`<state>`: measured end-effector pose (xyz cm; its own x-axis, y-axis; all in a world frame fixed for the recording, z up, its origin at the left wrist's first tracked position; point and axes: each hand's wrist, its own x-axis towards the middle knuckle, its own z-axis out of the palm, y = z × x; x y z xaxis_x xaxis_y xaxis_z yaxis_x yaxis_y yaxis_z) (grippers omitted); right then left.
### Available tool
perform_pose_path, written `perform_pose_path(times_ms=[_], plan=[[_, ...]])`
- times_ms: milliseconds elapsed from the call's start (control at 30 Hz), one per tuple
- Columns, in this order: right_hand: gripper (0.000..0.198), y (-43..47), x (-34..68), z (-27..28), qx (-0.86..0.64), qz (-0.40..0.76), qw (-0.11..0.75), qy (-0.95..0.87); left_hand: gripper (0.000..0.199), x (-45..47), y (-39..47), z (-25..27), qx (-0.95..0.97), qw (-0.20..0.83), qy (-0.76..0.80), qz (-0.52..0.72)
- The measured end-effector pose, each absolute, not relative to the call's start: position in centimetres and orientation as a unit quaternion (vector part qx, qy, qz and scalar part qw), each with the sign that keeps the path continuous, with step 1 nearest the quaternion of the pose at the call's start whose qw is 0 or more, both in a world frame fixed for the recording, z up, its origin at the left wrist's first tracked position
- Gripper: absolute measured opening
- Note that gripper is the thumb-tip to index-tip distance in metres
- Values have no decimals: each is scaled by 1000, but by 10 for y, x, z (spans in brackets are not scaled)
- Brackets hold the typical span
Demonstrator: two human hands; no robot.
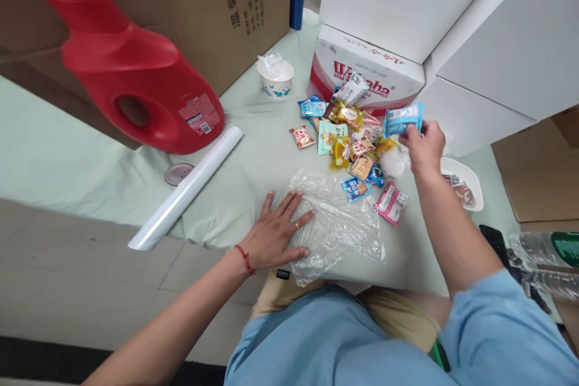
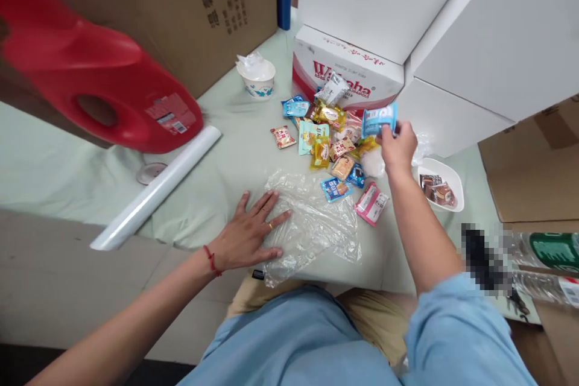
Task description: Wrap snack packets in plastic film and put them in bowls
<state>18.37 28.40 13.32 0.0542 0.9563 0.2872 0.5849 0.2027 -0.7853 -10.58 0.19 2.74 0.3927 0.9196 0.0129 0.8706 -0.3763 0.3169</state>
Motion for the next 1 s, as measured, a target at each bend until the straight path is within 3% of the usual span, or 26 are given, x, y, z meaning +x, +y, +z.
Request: perform_pose_path(times_ms=[67,133,300,533,733,900,1000], plan=[[22,236,192,136,-554,414,452,-563,88,-105,2,28,824,135,543,91],[31,181,192,130,-513,549,396,-528,89,-103,3,28,824,139,543,87],[35,92,171,82,-478,689,281,-466,96,-99,5,30,830,149,535,54],[39,103,222,44,-557,636,408,-345,108,-113,-3,34,828,165,536,4],[41,90,224,67,-525,651,418,-354,119,-116,-4,35,819,175,546,-7],[38,69,188,70,-538,623,292,-487,115,-114,-2,40,817,179,548,-26],[35,57,182,70,-592,405,167,-676,114,-114,-2,42,815,180,551,-29]])
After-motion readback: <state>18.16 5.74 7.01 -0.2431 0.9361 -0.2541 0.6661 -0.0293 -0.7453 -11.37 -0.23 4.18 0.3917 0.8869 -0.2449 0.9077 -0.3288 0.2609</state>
